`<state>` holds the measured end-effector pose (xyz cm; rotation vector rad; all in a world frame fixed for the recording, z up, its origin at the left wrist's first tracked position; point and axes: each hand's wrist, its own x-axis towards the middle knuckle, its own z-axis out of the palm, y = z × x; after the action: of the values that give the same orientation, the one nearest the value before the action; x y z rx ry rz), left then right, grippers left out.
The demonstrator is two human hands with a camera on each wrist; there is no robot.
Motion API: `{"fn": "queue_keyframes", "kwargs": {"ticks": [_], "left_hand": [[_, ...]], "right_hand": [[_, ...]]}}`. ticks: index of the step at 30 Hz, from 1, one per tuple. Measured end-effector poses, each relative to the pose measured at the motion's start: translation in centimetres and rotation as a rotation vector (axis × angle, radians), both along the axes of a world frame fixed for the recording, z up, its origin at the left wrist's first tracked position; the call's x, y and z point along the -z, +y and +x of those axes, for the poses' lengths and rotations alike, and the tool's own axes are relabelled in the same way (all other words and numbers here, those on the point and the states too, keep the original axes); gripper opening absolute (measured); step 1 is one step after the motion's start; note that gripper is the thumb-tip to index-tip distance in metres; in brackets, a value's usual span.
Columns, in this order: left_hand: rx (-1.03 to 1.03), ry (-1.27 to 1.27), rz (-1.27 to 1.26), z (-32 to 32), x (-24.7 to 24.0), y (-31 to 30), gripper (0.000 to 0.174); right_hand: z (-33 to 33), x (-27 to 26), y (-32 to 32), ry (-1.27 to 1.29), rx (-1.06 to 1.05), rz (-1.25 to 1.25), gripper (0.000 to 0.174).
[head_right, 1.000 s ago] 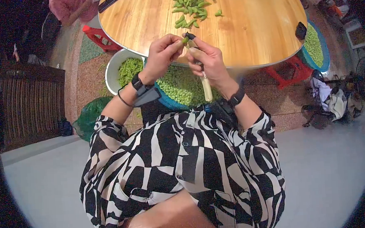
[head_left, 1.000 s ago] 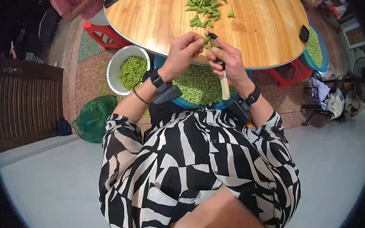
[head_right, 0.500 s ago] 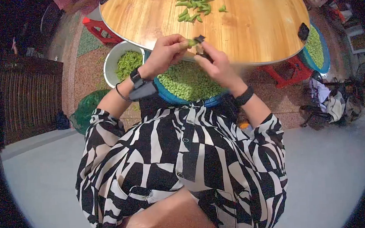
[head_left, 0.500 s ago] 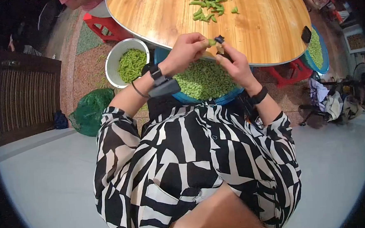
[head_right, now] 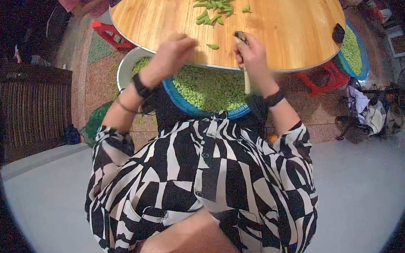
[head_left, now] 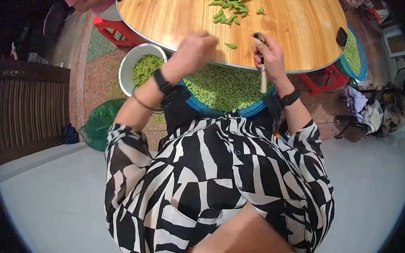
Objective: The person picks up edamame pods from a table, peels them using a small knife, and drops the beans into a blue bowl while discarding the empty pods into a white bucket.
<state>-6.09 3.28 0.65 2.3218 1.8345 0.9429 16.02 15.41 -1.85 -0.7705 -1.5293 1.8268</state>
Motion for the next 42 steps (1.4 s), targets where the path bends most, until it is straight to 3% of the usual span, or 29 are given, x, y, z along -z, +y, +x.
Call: {"fn": "queue_keyframes", "kwargs": {"ticks": [1,3,7,10,12,13,15,19,21,34,42], "left_hand": [[-0.028,-0.038,0.059,1.4,1.1,1.4,0.005],[0.007,-0.018,0.053,2.7,2.2,3.4,0.014],[-0.031,0.069,0.119,3.1,3.4,4.8,0.011],[-0.074,-0.11,0.081,3.5,2.9,4.5,0.008],[-0.158,-0.717,-0.302,4.0,1.7,3.6,0.01],[-0.156,-0.718,-0.304,4.5,1.3,3.2,0.01],[-0.031,-1.184,-0.331,5.0,0.9,2.6,0.01],[-0.071,-1.259,-0.299,5.1,0.6,2.1,0.007],[-0.098,-1.391,-0.411,4.8,0.1,1.8,0.008],[-0.089,-1.509,-0.335,5.0,0.3,1.3,0.005],[-0.074,-1.367,-0.38,4.8,-0.2,0.9,0.006]], "right_hand": [[0.0,0.1,0.0,-0.004,-0.001,0.002,0.028],[0.1,0.4,0.0,-0.006,-0.03,0.042,0.027],[0.9,0.1,0.0,0.028,-0.074,-0.057,0.027],[0.8,-0.5,-1.3,0.011,-0.133,-0.135,0.023],[0.7,-0.5,-1.8,0.027,-0.168,-0.159,0.022],[0.6,-0.4,-2.2,0.042,-0.207,-0.184,0.02],[0.4,-0.6,-3.0,0.077,-0.233,-0.217,0.024],[0.1,-1.2,-3.7,0.149,-0.259,-0.283,0.025],[0.0,-1.4,-3.9,0.201,-0.26,-0.328,0.029],[0.1,-1.4,-4.4,0.214,-0.289,-0.317,0.043],[0.4,-2.5,-4.4,0.237,-0.368,-0.325,0.044]]}}
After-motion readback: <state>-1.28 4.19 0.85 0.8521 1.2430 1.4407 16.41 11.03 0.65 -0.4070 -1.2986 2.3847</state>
